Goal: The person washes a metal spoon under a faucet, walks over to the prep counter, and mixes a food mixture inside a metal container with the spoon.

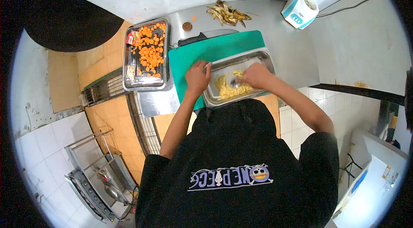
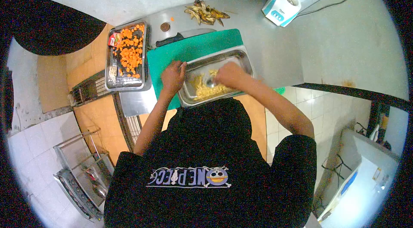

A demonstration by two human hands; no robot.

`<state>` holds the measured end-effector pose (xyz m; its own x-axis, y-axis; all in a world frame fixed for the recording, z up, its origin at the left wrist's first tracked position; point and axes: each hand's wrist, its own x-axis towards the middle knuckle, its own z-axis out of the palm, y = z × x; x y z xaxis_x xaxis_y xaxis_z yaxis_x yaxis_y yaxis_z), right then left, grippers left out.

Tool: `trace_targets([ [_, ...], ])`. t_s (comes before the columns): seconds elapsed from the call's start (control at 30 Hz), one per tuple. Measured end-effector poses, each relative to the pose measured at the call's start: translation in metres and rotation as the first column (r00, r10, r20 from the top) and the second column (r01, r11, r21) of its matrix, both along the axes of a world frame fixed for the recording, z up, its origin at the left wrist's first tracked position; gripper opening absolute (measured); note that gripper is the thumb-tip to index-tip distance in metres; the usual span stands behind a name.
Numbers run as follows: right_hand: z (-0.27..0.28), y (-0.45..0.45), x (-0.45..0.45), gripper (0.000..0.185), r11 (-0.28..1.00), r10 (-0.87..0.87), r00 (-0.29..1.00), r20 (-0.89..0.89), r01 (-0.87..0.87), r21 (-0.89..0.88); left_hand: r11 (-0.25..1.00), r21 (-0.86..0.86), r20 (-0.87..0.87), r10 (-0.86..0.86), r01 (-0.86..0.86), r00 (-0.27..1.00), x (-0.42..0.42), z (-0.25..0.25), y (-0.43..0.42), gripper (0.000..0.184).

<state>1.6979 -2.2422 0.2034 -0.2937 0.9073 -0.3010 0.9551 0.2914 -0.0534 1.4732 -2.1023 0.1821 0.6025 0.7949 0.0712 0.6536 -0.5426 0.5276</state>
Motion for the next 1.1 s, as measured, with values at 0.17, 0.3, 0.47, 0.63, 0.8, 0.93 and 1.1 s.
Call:
trace_targets([
  [0.17, 0.005, 0.006, 0.014, 0.021, 1.0, 0.014, 0.999, 0.052, -0.013, -0.019, 1.0, -0.018, 0.008, 0.015, -0.015, 1.0, 0.001, -0.005, -0.001, 0.034],
  [0.3, 0.015, 0.013, 0.007, 0.022, 1.0, -0.024, 1.0, 0.011, 0.024, 0.018, 0.999, 0.041, 0.083, 0.024, -0.027, 0.996, -0.001, -0.003, -0.002, 0.03],
  [0.47, 0.008, 0.005, 0.008, 0.015, 0.999, -0.047, 0.998, 0.037, 0.048, -0.001, 1.0, 0.027, 0.073, 0.008, -0.01, 0.997, -0.001, -0.002, -0.003, 0.029],
  [0.63, 0.027, 0.02, 0.017, 0.017, 0.992, -0.126, 0.992, 0.022, 0.127, -0.027, 0.997, 0.07, 0.129, 0.011, -0.021, 0.992, -0.003, -0.002, -0.002, 0.03],
  [0.8, 0.01, 0.004, 0.01, 0.033, 0.98, -0.101, 0.995, 0.018, 0.102, -0.17, 0.998, 0.05, -0.005, -0.05, 0.05, 0.999, -0.005, -0.008, 0.003, 0.035],
  [0.93, 0.04, 0.0, 0.024, 0.033, 0.96, -0.263, 0.963, 0.049, 0.267, -0.09, 0.999, 0.008, -0.048, -0.03, 0.031, 0.998, -0.007, -0.004, 0.0, 0.037],
  [1.1, 0.006, -0.013, 0.013, 0.022, 0.924, -0.363, 0.929, 0.068, 0.369, -0.098, 0.999, -0.039, -0.064, -0.025, 0.023, 0.998, -0.005, -0.003, 0.001, 0.039],
])
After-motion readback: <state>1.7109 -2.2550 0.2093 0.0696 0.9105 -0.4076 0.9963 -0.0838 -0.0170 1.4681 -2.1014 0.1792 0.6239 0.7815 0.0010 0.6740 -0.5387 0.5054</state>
